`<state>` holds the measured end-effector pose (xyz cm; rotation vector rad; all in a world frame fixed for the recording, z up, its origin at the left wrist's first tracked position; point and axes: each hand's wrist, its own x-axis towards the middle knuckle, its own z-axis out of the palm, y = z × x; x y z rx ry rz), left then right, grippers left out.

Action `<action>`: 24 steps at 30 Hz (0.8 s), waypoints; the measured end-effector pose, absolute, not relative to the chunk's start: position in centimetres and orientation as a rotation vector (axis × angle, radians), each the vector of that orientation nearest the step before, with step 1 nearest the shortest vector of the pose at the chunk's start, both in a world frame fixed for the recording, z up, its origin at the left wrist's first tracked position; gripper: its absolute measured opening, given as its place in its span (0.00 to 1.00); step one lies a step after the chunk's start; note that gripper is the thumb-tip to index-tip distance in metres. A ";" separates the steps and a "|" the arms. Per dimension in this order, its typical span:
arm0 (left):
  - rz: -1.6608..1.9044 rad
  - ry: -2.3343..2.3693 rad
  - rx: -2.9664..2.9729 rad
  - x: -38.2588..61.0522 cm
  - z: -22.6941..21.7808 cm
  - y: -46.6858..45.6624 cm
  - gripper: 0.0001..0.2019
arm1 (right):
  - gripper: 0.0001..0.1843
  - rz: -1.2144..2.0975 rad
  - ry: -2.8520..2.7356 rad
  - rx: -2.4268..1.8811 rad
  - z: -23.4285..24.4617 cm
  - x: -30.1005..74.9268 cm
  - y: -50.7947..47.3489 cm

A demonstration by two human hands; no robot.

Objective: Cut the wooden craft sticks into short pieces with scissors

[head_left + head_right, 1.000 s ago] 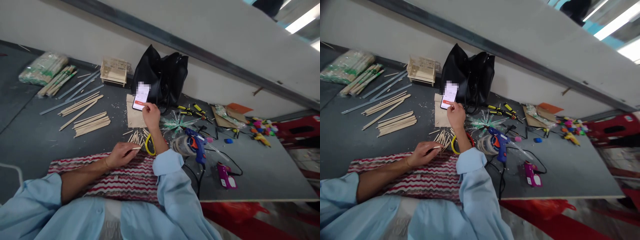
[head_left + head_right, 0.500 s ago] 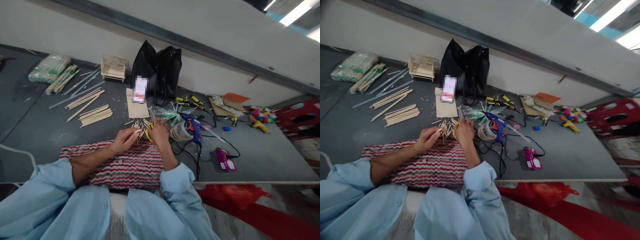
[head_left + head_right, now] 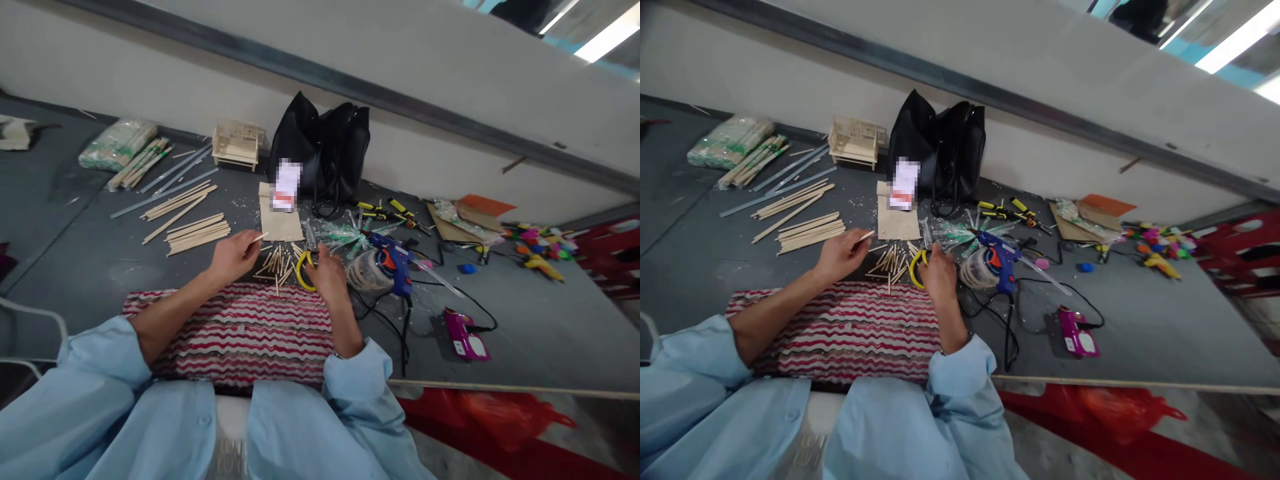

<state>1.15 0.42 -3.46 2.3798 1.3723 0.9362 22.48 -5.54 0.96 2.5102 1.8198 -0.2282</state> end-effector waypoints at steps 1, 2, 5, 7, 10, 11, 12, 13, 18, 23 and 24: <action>0.851 1.432 2.418 0.7 -3.1 0.8 0.16 | 0.30 -0.238 1.830 2.501 1.0 22.5 -5.5; 0.752 1.498 2.452 0.2 -2.7 1.2 0.16 | 0.30 -0.243 1.835 2.495 1.1 22.5 -5.5; 0.465 1.747 2.482 -1.7 -1.1 2.4 0.16 | 0.32 -0.232 1.807 2.520 1.2 22.5 -5.5; 0.333 1.919 2.430 -3.1 -0.3 3.1 0.16 | 0.32 -0.247 1.777 2.551 1.3 22.6 -5.5; 0.184 2.085 2.307 -4.8 0.1 3.8 0.17 | 0.31 -0.304 1.756 2.585 1.3 22.5 -5.6; 0.143 2.108 2.271 -5.2 0.1 4.0 0.17 | 0.32 -0.321 1.751 2.593 1.3 22.5 -5.6; 0.109 2.116 2.244 -5.4 0.1 4.1 0.17 | 0.32 -0.331 1.745 2.600 1.3 22.4 -5.6; 0.083 2.114 2.226 -5.6 0.0 4.1 0.18 | 0.33 -0.337 1.736 2.607 1.3 22.3 -5.6; 0.013 2.086 2.175 -5.6 -0.3 4.2 0.19 | 0.33 -0.329 1.735 2.662 1.5 21.7 -5.5; 0.072 2.116 2.146 -5.8 -0.8 4.6 0.19 | 0.26 -0.463 2.044 2.616 1.1 21.4 -5.3; 0.076 2.120 2.137 -5.8 -0.9 4.7 0.19 | 0.26 -0.485 2.116 2.589 0.9 21.3 -5.3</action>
